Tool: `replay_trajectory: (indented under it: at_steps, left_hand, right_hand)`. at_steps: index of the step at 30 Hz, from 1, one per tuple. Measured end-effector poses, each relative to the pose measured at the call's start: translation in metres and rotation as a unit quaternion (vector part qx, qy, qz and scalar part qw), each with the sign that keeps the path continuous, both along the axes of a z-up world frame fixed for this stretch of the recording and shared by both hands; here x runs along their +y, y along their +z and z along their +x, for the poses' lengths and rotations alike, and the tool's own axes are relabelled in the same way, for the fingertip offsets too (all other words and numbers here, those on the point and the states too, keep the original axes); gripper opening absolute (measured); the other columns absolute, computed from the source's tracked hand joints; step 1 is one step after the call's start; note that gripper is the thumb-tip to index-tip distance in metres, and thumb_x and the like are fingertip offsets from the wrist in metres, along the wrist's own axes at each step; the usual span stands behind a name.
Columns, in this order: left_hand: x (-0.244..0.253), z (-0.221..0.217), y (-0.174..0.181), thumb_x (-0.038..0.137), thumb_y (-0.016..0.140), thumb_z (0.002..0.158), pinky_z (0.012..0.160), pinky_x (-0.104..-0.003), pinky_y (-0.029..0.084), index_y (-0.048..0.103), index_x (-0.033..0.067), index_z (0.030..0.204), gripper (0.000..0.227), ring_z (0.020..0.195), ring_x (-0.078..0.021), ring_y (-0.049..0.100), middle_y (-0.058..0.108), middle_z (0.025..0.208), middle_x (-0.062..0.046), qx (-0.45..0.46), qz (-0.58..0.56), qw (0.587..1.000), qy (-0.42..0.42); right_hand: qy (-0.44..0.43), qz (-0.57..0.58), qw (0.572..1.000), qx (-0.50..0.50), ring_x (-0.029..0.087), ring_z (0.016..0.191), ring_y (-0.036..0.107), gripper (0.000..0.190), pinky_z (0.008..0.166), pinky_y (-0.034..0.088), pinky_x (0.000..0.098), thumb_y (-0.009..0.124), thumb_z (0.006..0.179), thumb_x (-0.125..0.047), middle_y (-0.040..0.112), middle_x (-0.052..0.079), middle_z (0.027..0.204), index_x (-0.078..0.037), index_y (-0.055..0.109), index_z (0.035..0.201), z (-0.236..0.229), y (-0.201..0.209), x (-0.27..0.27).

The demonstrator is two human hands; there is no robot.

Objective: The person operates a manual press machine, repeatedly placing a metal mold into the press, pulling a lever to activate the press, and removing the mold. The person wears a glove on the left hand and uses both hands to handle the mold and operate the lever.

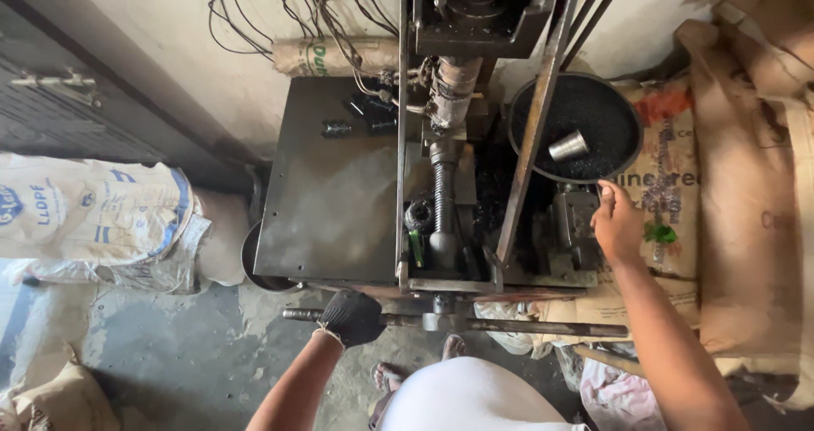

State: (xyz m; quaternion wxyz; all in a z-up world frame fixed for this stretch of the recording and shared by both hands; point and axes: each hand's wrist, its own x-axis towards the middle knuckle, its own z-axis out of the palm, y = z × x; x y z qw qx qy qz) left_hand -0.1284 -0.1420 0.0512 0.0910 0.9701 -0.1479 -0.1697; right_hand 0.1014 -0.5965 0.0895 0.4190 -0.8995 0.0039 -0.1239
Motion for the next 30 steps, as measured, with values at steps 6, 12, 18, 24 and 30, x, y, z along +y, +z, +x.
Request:
replay_trajectory:
  at_steps: [6, 12, 18, 24, 30]
  left_hand:
    - [0.001, 0.007, 0.0, 0.044, 0.057, 0.088, 0.068, -0.051, 0.057, 0.078, 0.0133, 0.075, 0.039, 0.075, -0.0358, 0.073, 0.074, 0.078, -0.015, 0.068, 0.014, 0.997, 0.019]
    - [0.002, -0.001, -0.009, 0.041, 0.062, 0.079, 0.071, -0.052, 0.057, 0.08, 0.0131, 0.078, 0.033, 0.079, -0.037, 0.073, 0.075, 0.081, -0.015, 0.012, -0.011, 1.0, 0.024]
    - [0.001, -0.004, -0.009, 0.039, 0.063, 0.079, 0.074, -0.053, 0.057, 0.079, 0.0128, 0.078, 0.031, 0.081, -0.0386, 0.073, 0.074, 0.083, -0.018, 0.0, -0.002, 1.0, 0.028]
    - [-0.001, -0.003, -0.009, 0.039, 0.062, 0.082, 0.074, -0.053, 0.056, 0.078, 0.011, 0.075, 0.033, 0.08, -0.0397, 0.072, 0.074, 0.082, -0.019, -0.001, -0.015, 0.999, 0.045]
    - [0.002, -0.003, -0.013, 0.037, 0.064, 0.078, 0.073, -0.052, 0.056, 0.078, 0.0116, 0.073, 0.029, 0.079, -0.0392, 0.072, 0.073, 0.08, -0.019, -0.009, -0.042, 0.998, 0.054]
  right_hand:
    - [-0.015, -0.195, 0.936, -0.292, 0.04, 0.093, 0.072, 0.025, 0.082, 0.057, 0.0448, 0.048, 0.122, -0.016, 0.073, 0.022, 0.104, -0.002, 0.067, 0.127, 0.002, -0.019, -0.007]
    - [-0.013, -0.047, 0.984, 0.169, 0.046, 0.1, 0.064, 0.039, 0.09, 0.05, 0.0517, 0.051, 0.111, -0.035, 0.067, 0.028, 0.109, -0.009, 0.066, 0.135, 0.014, -0.008, -0.016]
    - [0.056, -0.29, 0.906, 0.302, 0.043, 0.117, 0.061, 0.048, 0.098, 0.047, 0.048, 0.062, 0.1, -0.033, 0.065, 0.027, 0.126, -0.003, 0.059, 0.137, -0.021, -0.043, -0.063]
    - [-0.018, -0.108, 0.974, 0.197, 0.035, 0.122, 0.064, 0.038, 0.103, 0.047, 0.0374, 0.061, 0.097, -0.01, 0.067, 0.023, 0.13, -0.004, 0.065, 0.134, -0.054, -0.08, -0.084]
    - [-0.074, 0.005, 0.987, 0.145, 0.031, 0.111, 0.068, 0.038, 0.094, 0.05, 0.0396, 0.057, 0.096, -0.005, 0.071, 0.019, 0.123, -0.007, 0.066, 0.134, -0.07, -0.091, -0.077]
